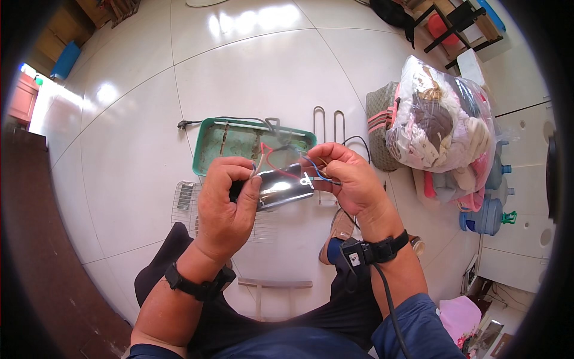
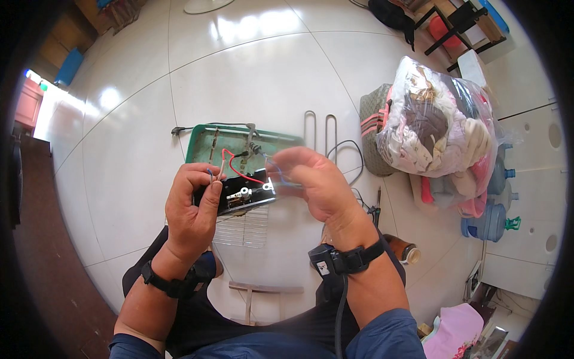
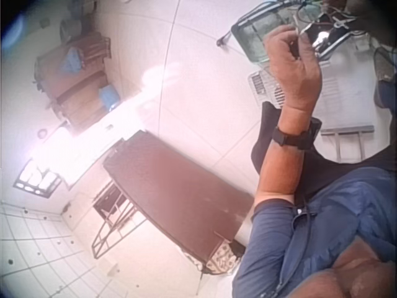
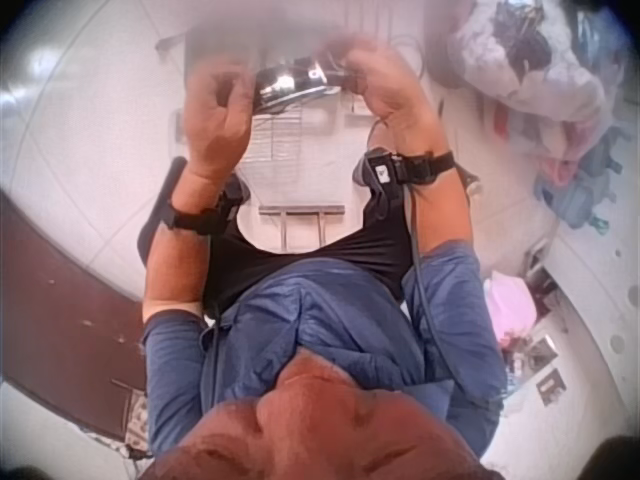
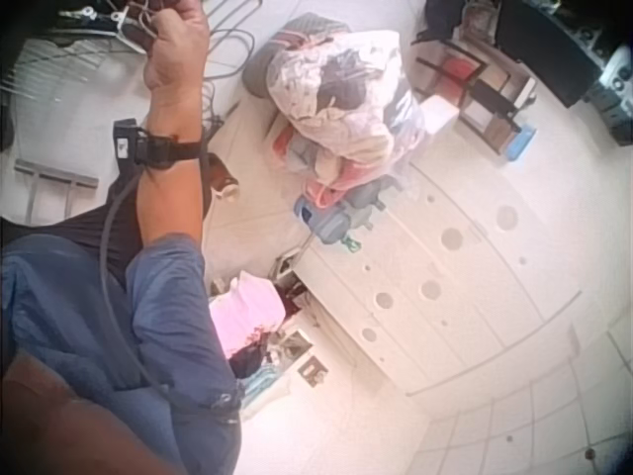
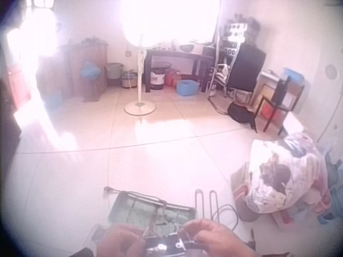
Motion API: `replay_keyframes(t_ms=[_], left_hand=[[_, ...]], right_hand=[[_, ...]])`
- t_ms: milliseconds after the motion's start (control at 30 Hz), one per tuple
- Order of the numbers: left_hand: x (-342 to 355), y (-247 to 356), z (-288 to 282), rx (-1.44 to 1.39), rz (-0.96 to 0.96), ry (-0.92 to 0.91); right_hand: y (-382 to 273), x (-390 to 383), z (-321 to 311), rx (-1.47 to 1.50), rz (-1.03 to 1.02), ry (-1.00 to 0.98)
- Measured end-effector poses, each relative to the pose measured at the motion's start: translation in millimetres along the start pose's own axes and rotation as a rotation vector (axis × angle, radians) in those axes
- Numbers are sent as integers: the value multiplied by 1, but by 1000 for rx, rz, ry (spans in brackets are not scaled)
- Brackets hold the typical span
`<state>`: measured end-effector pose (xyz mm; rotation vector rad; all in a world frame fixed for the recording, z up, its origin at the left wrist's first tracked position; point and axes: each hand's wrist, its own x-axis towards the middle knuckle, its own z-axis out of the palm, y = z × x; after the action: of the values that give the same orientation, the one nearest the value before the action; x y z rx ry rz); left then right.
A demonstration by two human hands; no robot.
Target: The person assembles an electric grill by handling a heating element and inserting it into a green plastic base.
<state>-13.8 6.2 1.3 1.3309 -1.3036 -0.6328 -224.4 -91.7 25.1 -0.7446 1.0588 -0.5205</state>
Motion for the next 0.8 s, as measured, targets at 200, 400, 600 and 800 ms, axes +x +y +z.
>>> replay_keyframes(t_ms=[200,400,600,800], left_hand=[[0,0,0,-6,-8,4],[0,0,0,-10,-12,5],[0,0,0,-17,-12,5],[-1,-2,0,-50,-47,11]], right_hand=[[1,0,0,0,-7,-6],[0,-1,1,-9,-7,-1],[-1,-1,2,-11,-11,3],[0,-1,3,-4,-18,2]])
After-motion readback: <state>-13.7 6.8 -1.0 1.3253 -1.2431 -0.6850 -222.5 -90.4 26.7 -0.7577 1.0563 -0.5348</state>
